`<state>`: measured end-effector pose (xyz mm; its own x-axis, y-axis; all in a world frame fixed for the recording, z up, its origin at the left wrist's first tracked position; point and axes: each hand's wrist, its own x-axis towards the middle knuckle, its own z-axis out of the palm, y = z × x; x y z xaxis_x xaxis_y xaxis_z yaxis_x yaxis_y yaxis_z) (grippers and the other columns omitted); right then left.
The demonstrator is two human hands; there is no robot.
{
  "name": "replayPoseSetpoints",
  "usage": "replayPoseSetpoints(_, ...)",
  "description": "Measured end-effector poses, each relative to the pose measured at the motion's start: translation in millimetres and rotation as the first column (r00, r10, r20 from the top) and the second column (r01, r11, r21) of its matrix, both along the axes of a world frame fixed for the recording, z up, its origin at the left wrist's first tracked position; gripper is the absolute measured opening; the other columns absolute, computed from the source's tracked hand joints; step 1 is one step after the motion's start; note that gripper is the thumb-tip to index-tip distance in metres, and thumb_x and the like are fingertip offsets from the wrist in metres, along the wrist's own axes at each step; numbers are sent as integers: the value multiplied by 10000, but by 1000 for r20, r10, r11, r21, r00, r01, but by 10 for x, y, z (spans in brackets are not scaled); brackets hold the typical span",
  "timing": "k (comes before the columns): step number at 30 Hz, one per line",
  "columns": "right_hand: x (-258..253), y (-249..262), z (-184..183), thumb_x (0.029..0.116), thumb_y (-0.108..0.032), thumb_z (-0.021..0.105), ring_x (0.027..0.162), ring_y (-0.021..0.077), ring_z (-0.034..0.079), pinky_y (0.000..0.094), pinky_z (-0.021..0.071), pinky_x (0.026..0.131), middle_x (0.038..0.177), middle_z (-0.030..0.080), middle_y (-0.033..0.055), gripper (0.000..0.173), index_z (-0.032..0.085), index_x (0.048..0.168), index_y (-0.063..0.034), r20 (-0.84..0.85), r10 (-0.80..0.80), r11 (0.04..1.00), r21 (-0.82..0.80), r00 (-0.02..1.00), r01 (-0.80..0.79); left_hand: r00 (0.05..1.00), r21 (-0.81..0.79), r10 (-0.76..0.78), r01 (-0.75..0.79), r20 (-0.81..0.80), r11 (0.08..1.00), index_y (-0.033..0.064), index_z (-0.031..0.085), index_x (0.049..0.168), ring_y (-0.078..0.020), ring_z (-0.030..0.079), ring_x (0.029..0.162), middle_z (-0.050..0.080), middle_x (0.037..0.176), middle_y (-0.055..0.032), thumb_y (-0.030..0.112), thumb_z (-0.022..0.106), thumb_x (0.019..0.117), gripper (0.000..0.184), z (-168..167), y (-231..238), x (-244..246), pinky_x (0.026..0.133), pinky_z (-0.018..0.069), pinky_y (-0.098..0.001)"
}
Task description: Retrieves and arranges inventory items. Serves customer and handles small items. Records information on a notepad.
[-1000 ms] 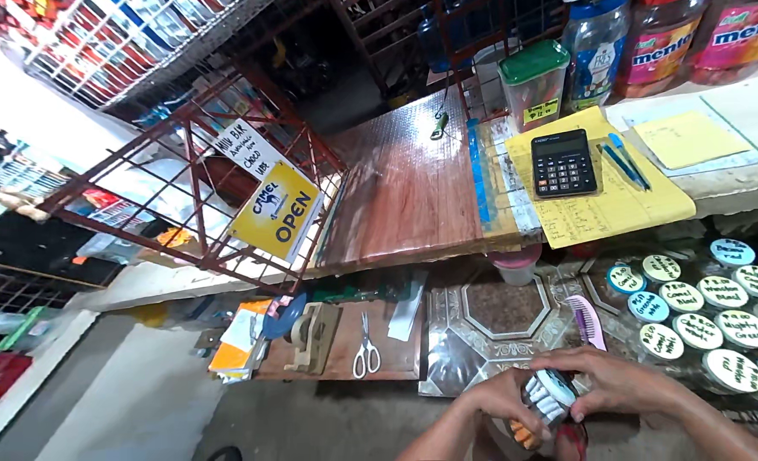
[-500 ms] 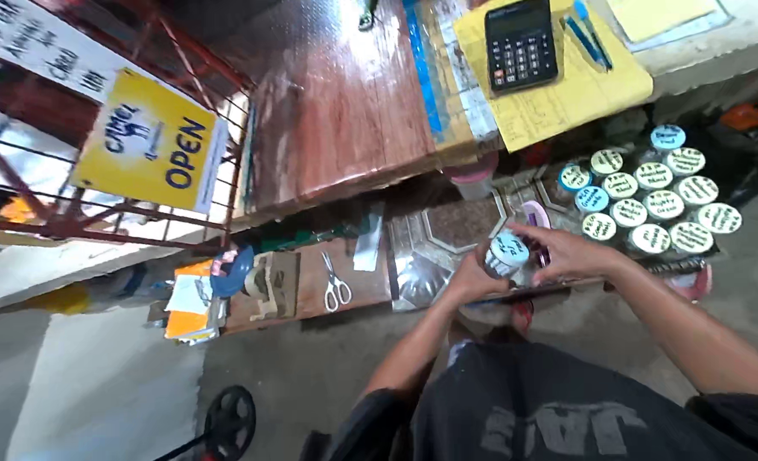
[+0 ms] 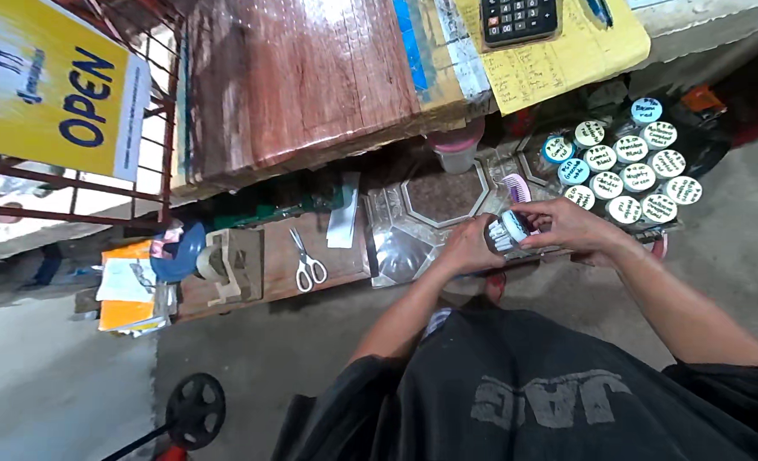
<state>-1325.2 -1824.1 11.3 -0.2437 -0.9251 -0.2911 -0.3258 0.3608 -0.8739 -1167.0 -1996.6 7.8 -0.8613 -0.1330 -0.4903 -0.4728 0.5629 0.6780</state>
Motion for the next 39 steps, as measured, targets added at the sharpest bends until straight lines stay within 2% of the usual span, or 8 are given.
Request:
replayPoseSetpoints(7, 72, -68, -1, 834, -225, 833, 835, 160, 698, 383, 592, 786, 1041, 730, 104, 684, 554, 1454, -146, 21, 50, 999, 14, 999, -51, 999, -16, -28, 28, 35, 999, 60, 588, 1329, -330, 673, 1033, 694, 1090, -175, 308, 869, 732, 705, -9, -10, -7, 900, 532, -569)
replayPoseSetpoints(10, 44, -44, 23, 802, -171, 845, 1155, 173, 652, 380, 544, 983, 1326, 663, 80, 644, 615, 1401, -114, -78, 159, 979, -115, 984, -167, 998, 313, -52, 43, 19, 949, 12, 605, 1289, -235, 683, 936, 698, 1048, -158, 176, 859, 739, 628, -62, -103, 24, 858, 562, -460)
replayPoseSetpoints(13, 41, -41, 48, 772, -164, 862, 1057, 153, 669, 331, 559, 896, 1299, 682, 72, 631, 652, 1365, -125, -141, 220, 956, -165, 965, -242, 994, 486, -104, 79, 25, 870, -20, 599, 1265, -145, 660, 920, 683, 1055, -129, 108, 830, 757, 572, -93, -137, 43, 862, 555, -352)
replayPoseSetpoints(22, 168, -36, -117, 807, -362, 852, 784, 244, 690, 483, 572, 751, 958, 732, 131, 632, 646, 1356, -128, -180, 103, 994, 42, 978, -97, 997, 277, -60, 42, 55, 960, 26, 591, 1308, -281, 682, 1022, 695, 1102, -176, 226, 888, 723, 686, -275, 3, 51, 915, 549, -526)
replayPoseSetpoints(25, 349, 30, -318, 904, -592, 643, 1006, 362, 701, 606, 534, 889, 1113, 723, 166, 668, 625, 1358, -103, -396, 118, 992, 16, 911, -122, 997, 491, -67, 79, -43, 868, -7, 594, 1274, -121, 684, 956, 702, 1068, -94, 151, 857, 698, 653, -477, -13, 139, 892, 580, -344)
replayPoseSetpoints(30, 653, 179, -684, 979, -664, 388, 833, 395, 714, 600, 551, 716, 933, 726, 190, 723, 677, 1205, -41, -479, -87, 995, -93, 873, 48, 1000, 563, 4, -19, 28, 826, 9, 592, 1264, -108, 695, 953, 713, 1061, -68, 149, 869, 640, 697, -699, 174, 203, 880, 592, -334)
replayPoseSetpoints(36, 556, 500, -444, 898, -489, 734, 1184, 356, 629, 572, 490, 1020, 1330, 622, 200, 717, 520, 1457, -93, -173, -117, 987, 85, 978, 134, 999, 503, -7, 23, -34, 864, -12, 524, 1382, -114, 663, 1099, 684, 1209, -110, 99, 871, 656, 813, -715, 430, 87, 989, 547, -317)
replayPoseSetpoints(39, 495, 677, -443, 794, -397, 860, 1115, 323, 670, 541, 536, 965, 1277, 663, 177, 711, 603, 1383, -94, -218, -281, 956, 19, 935, 292, 995, 404, -101, 93, -2, 910, 72, 370, 1553, -225, 549, 1327, 556, 1447, -155, 145, 881, 709, 989, -664, 458, -73, 1119, 455, -433)
